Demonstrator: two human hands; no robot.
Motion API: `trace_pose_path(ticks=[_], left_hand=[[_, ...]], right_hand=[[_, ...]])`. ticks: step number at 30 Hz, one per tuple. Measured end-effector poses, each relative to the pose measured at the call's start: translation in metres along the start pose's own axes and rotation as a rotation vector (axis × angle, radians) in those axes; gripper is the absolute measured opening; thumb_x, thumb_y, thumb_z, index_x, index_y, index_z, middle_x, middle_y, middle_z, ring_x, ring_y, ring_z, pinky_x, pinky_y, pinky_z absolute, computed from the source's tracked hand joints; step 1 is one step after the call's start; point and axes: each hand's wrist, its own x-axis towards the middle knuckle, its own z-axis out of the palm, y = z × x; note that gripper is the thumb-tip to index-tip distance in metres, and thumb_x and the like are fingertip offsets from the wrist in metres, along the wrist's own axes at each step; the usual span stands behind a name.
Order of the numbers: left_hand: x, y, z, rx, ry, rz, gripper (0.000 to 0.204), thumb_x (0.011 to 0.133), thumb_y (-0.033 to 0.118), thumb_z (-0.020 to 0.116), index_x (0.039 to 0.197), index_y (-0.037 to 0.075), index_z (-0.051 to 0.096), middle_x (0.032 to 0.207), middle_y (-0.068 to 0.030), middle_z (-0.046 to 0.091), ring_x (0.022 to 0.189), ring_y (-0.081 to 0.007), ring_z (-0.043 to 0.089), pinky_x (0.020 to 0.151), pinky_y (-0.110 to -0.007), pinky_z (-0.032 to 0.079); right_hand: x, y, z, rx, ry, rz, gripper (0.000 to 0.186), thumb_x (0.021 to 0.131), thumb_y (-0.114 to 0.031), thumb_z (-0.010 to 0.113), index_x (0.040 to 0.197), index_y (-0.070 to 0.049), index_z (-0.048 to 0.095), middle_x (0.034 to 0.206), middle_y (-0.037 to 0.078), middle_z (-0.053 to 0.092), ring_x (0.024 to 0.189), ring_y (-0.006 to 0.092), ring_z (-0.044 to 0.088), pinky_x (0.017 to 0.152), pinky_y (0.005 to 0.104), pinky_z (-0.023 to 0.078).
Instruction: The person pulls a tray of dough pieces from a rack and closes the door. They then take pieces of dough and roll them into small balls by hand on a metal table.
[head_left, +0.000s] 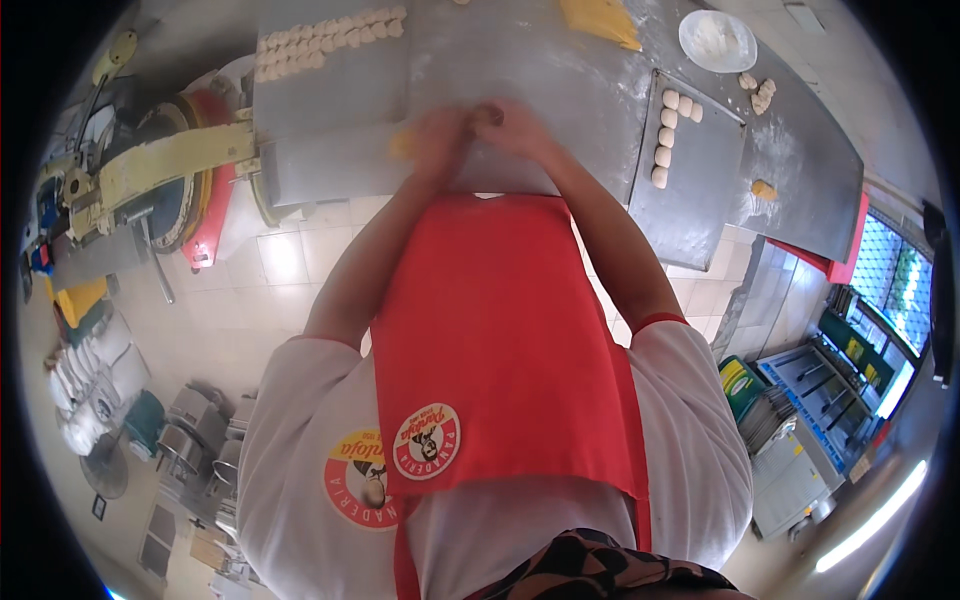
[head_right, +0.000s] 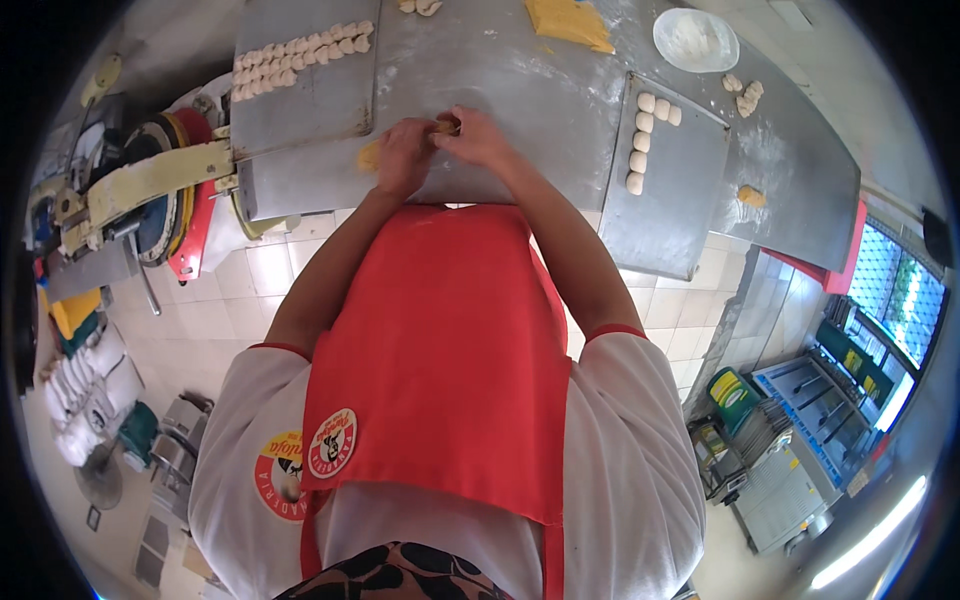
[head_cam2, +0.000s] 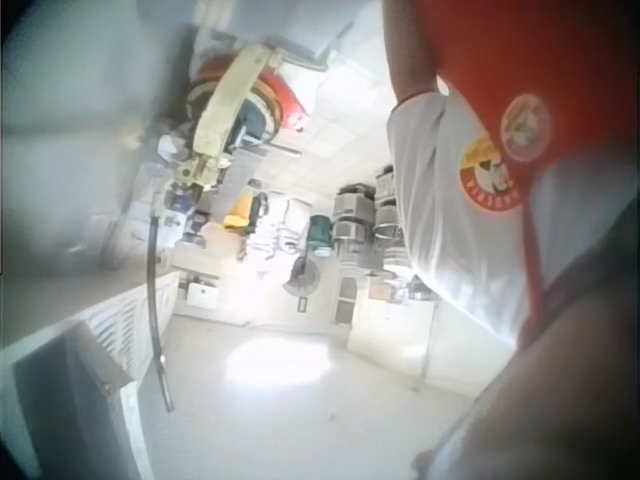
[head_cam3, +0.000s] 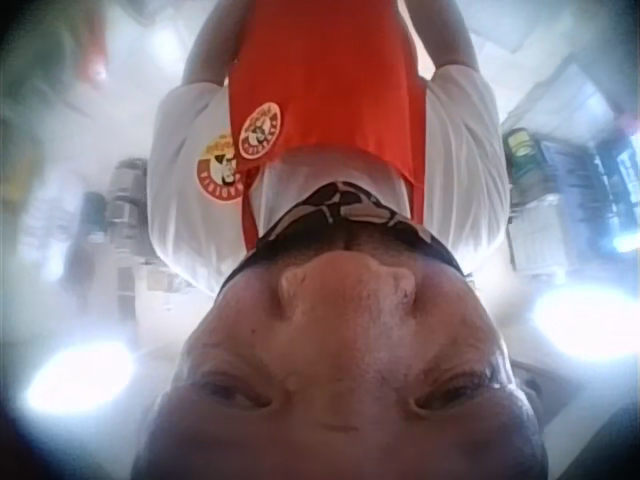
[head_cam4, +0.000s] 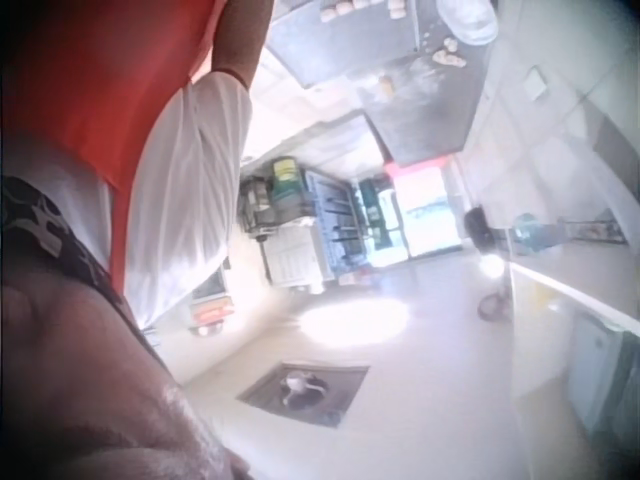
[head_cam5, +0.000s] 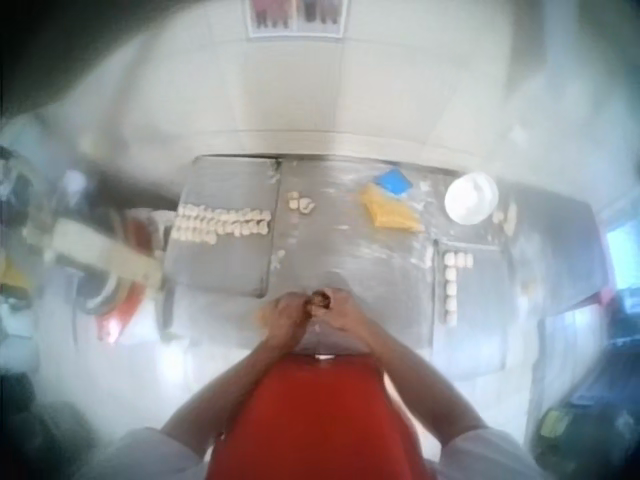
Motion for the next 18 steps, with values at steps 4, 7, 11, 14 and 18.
trace_pose_path(ticks=[4,7,11,14,18], left_hand=[[0.004,-0.007,0.0,-0.013,0.042,0.036,0.032,0.083,0.017,0.076,0.113,0.014,0.064,0.108,-0.0062,0.067,0.105,-0.029,0.064,0.09,-0.045,0.044],[0.015,-0.008,-0.013,-0.055,0.012,0.013,0.032,0.085,0.02,0.077,0.113,0.012,0.064,0.107,-0.0075,0.066,0.104,-0.0298,0.063,0.091,-0.045,0.044],[0.062,-0.032,-0.034,-0.267,0.246,-0.171,0.041,0.085,0.034,0.081,0.111,0.007,0.064,0.104,-0.0114,0.066,0.099,-0.0312,0.063,0.091,-0.046,0.045],[0.095,-0.102,-0.068,-0.047,0.375,-0.502,0.046,0.085,0.04,0.08,0.112,0.005,0.067,0.105,-0.0147,0.067,0.103,-0.0324,0.062,0.089,-0.048,0.049],[0.092,-0.206,-0.108,0.553,0.213,-0.519,0.043,0.088,0.036,0.075,0.115,0.002,0.067,0.113,-0.0161,0.069,0.108,-0.0355,0.061,0.093,-0.047,0.05]], right_hand=[[0.013,-0.01,-0.001,-0.15,0.042,-0.045,0.039,0.081,-0.029,0.073,0.112,-0.006,0.072,0.108,0.022,0.071,0.099,0.0348,0.07,0.088,0.0439,0.055],[0.021,-0.026,-0.008,-0.042,0.06,0.112,0.033,0.081,-0.025,0.071,0.107,-0.004,0.073,0.104,0.021,0.071,0.087,0.0323,0.071,0.075,0.0428,0.057],[0.025,0.002,-0.04,0.812,0.326,0.224,0.025,0.084,-0.02,0.066,0.101,-0.002,0.07,0.096,0.013,0.07,0.07,0.0234,0.067,0.055,0.0364,0.052],[0.004,-0.007,-0.072,1.087,0.378,0.308,0.025,0.088,-0.02,0.061,0.107,-0.004,0.066,0.083,0.006,0.063,0.068,0.0196,0.062,0.06,0.034,0.052],[-0.025,0.016,-0.084,0.902,0.372,0.405,0.03,0.09,-0.022,0.064,0.114,-0.004,0.064,0.085,0.005,0.064,0.073,0.0197,0.064,0.066,0.0319,0.052]])
